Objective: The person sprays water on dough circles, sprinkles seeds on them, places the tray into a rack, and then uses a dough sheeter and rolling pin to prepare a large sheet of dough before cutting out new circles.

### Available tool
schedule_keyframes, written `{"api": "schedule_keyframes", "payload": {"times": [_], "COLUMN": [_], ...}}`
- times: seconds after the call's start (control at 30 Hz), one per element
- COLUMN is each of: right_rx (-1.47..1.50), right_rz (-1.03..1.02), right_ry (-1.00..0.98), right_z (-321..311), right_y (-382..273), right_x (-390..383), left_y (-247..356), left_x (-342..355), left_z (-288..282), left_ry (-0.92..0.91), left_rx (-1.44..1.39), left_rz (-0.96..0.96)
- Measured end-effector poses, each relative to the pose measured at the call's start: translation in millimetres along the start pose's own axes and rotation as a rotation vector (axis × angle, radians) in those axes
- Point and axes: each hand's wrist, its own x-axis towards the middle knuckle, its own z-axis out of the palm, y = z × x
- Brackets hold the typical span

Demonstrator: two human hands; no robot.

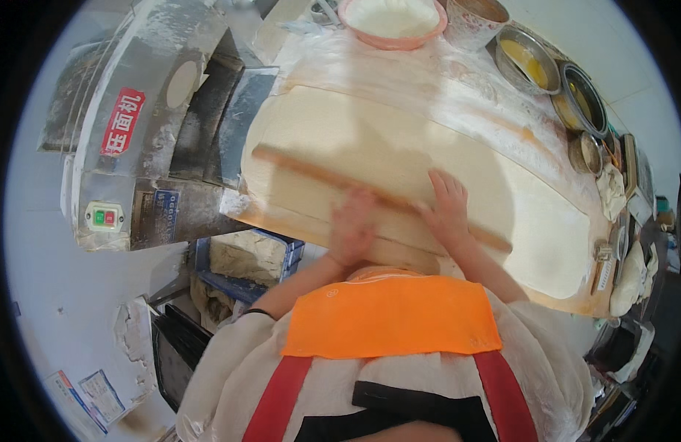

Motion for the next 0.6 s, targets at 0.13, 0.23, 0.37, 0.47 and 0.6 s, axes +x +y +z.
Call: {"api": "schedule_keyframes", "payload": {"times": [0.13,0.23,0.37,0.47,0.6], "right_rx": [-0.064,-0.016,-0.050,-0.081,-0.119], "right_rz": [0.034,-0.175,-0.230,-0.206,-0.124], "right_ry": [-0.180,-0.303,-0.290,-0.222,-0.195], "right_z": [-14,-16,-22,-19,-25], "right_y": [-3,-7,-3,-4,-9], "right_x": [-81,-125,-145,-136,-115], "left_y": [-71,-103,-130,-147,-153], "left_x": [-14,-31,-37,-14,9], "left_z": [-91,-143,-166,-150,-146], "left_ry": [0.040,-0.288,-0.359,-0.395,-0.411], "left_rx": [0.237,0.321,0.346,0.431,0.310], "left_rz": [-0.061,0.017,0.191,0.177,0.221]}}
